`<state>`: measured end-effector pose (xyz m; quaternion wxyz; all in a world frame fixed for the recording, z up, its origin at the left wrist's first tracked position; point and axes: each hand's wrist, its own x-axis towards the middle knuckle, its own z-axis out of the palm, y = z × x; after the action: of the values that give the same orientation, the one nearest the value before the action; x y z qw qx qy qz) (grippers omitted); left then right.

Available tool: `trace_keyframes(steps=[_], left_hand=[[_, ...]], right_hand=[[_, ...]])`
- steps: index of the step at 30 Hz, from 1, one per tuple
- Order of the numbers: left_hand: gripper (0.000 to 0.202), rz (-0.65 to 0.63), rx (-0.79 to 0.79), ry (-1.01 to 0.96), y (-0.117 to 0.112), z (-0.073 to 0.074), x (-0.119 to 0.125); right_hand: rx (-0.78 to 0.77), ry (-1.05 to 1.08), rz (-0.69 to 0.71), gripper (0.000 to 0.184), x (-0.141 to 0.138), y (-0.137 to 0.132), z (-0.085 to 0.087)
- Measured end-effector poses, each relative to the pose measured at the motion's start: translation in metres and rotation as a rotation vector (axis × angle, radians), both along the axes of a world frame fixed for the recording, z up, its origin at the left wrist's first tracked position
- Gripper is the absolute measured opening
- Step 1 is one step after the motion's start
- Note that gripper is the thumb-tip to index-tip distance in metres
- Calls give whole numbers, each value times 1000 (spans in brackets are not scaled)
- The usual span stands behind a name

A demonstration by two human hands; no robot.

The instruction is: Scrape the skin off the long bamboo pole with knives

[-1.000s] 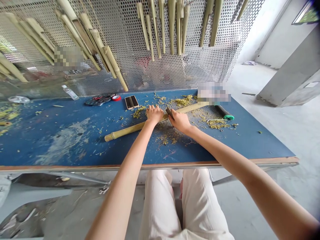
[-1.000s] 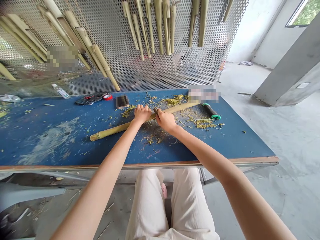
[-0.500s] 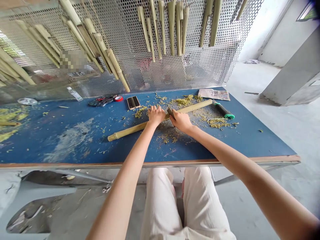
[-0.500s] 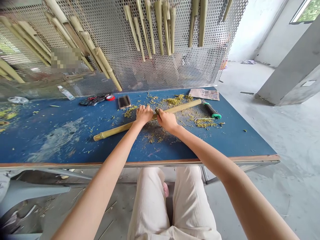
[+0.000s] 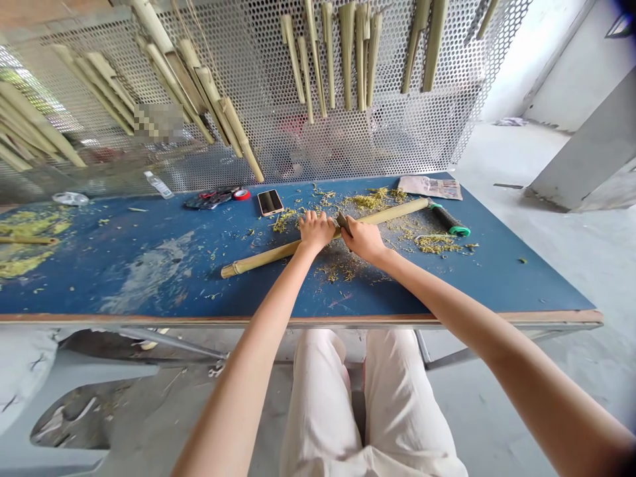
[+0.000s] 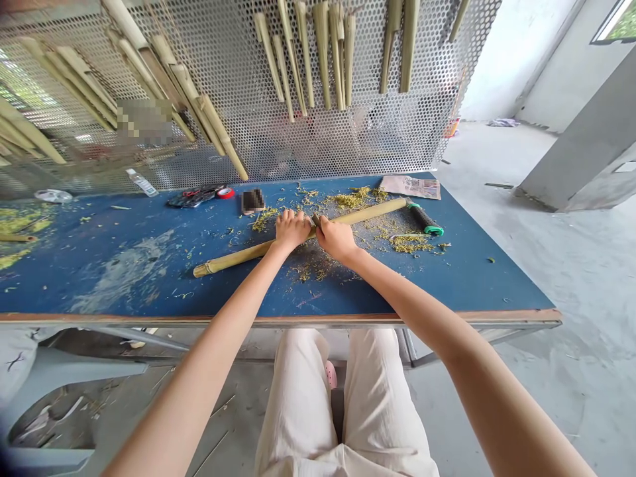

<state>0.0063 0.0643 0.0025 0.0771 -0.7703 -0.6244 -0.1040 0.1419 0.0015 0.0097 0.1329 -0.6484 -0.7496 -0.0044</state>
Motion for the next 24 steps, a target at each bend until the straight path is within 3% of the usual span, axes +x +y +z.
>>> trace_keyframes(steps=[15, 24], left_hand=[[52, 26, 56, -7, -12, -9, 4], [51, 14, 59, -18, -30, -6, 8]], right_hand=[[-24, 23, -28, 34, -2, -7, 6], [-17, 51, -23, 35, -1, -4, 5]])
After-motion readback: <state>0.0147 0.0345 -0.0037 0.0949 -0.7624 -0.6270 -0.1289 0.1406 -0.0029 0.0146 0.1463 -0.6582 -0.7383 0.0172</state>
